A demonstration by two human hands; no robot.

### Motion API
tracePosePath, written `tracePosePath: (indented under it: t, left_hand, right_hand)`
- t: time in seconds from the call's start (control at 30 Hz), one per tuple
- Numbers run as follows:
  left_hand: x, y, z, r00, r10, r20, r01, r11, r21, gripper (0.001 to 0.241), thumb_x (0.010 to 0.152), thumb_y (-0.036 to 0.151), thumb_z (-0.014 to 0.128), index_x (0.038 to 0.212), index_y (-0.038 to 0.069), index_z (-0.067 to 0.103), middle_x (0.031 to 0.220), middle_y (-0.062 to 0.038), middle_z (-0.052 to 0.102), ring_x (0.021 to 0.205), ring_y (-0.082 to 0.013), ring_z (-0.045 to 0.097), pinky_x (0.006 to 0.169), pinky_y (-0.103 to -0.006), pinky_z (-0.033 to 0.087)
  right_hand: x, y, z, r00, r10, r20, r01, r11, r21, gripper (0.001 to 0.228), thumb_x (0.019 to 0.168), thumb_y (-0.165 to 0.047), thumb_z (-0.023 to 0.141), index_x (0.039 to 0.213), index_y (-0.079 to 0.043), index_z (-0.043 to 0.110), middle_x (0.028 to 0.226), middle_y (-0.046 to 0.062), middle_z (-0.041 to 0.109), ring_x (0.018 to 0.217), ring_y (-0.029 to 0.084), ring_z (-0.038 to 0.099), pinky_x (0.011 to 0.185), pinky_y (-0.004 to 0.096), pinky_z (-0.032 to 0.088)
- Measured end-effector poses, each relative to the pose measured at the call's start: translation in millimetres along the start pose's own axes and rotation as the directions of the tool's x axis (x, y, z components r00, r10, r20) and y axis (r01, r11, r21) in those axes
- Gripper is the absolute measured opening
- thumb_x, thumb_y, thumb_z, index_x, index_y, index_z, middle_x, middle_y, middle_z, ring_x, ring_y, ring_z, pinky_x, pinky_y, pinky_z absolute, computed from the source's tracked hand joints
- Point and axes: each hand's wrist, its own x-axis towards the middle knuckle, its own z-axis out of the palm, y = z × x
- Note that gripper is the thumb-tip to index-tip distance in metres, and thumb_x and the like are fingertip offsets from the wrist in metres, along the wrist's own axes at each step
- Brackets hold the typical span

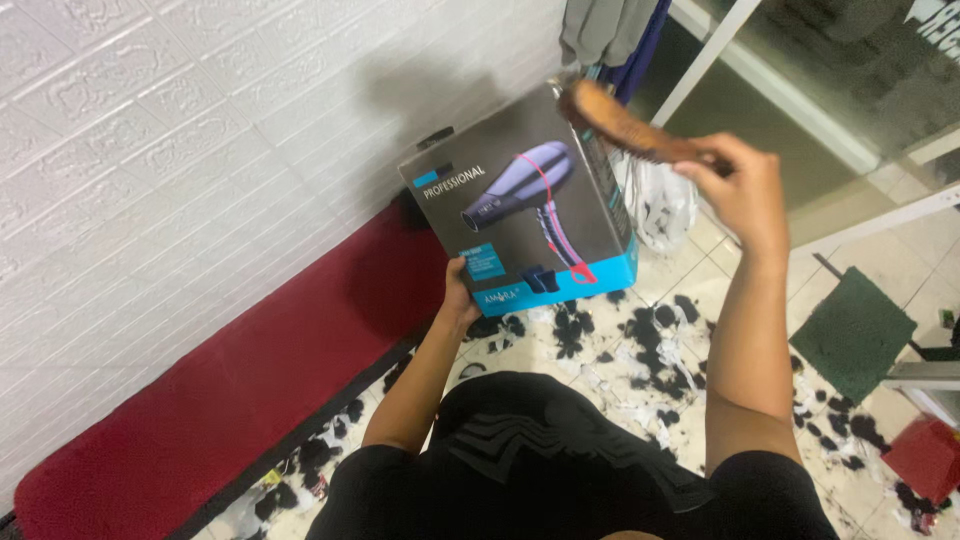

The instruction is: The person uses a brush to sweep hair off two product boxes and places them on a shelf. The person then picks up a hair clipper and a tissue, discards the tissue, and moves a salon chair.

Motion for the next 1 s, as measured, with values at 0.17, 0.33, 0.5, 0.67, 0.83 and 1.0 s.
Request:
tracePosePath:
  t: [0.17,0.33,0.5,0.67,0.83,1.0]
  left_hand:
    - [6,-2,-26,1.0,0.02,-0.02,-0.021,0.997,-0.079,0.083,0.081,0.07,0.062,0.133,0.006,0.061,0.124,-0.015,0.067,0.114,-0.034,0.065,0.098,-0.0533,0.053]
    - [12,-12,-47,0.997,-0.047,0.067,0.055,0.99,-0.133,0.091,0.079,0.079,0.065,0.136,0.009,0.06,0.128,-0.014,0.067,0.117,-0.0335,0.064,0.102,-0.0546,0.052]
    - [-1,-26,-29,0.958,-0.129,0.257,0.176,0.97,-0.167,0.095,0.076,0.082,0.065,0.138,0.01,0.062,0.131,-0.015,0.065,0.119,-0.0345,0.063,0.101,-0.0535,0.053]
    - [-17,-33,-14,0.967,-0.173,0.186,0.206,0.963,-0.175,0.098,0.069,0.082,0.067,0.137,0.011,0.062,0.132,-0.015,0.064,0.12,-0.0341,0.063,0.101,-0.0523,0.054]
    - [-19,-34,-16,0.97,-0.178,0.168,0.198,0.974,-0.111,0.098,0.071,0.083,0.065,0.136,0.011,0.061,0.131,-0.016,0.064,0.119,-0.0368,0.062,0.1,-0.0562,0.054]
    - [-16,-41,-4,0.968,-0.186,0.168,0.201,0.977,-0.074,0.099,0.072,0.084,0.063,0.139,0.011,0.061,0.132,-0.018,0.064,0.12,-0.0371,0.062,0.098,-0.0539,0.053]
  right_hand:
    - [-19,30,-16,0.946,-0.158,0.283,0.1,0.973,0.206,0.034,0.082,-0.021,0.086,0.11,-0.005,0.076,0.099,0.005,0.076,0.089,0.013,0.068,0.084,0.03,0.054]
    - [-29,50,-2,0.776,-0.261,0.574,0.075,0.942,0.326,0.031,0.075,-0.018,0.086,0.102,-0.004,0.078,0.094,0.004,0.079,0.084,0.012,0.071,0.08,0.028,0.055]
    - [-11,33,25,0.985,-0.075,0.158,0.0,0.902,0.432,0.028,0.091,-0.014,0.085,0.114,-0.002,0.074,0.093,0.005,0.07,0.084,0.01,0.063,0.078,0.027,0.051]
    - [-32,8,-15,0.918,-0.278,0.283,0.188,0.933,0.308,0.026,0.086,-0.019,0.086,0.103,-0.003,0.074,0.097,0.006,0.076,0.085,0.012,0.069,0.08,0.029,0.055]
    - [-46,-3,-23,0.515,-0.342,0.786,0.206,0.939,0.274,0.032,0.07,-0.025,0.087,0.098,-0.011,0.083,0.092,0.003,0.084,0.076,0.012,0.079,0.072,0.029,0.063]
    - [-26,-8,3,0.972,-0.072,0.223,0.011,0.965,0.263,0.028,0.089,-0.019,0.084,0.112,-0.004,0.076,0.102,0.011,0.074,0.091,0.018,0.068,0.083,0.033,0.055]
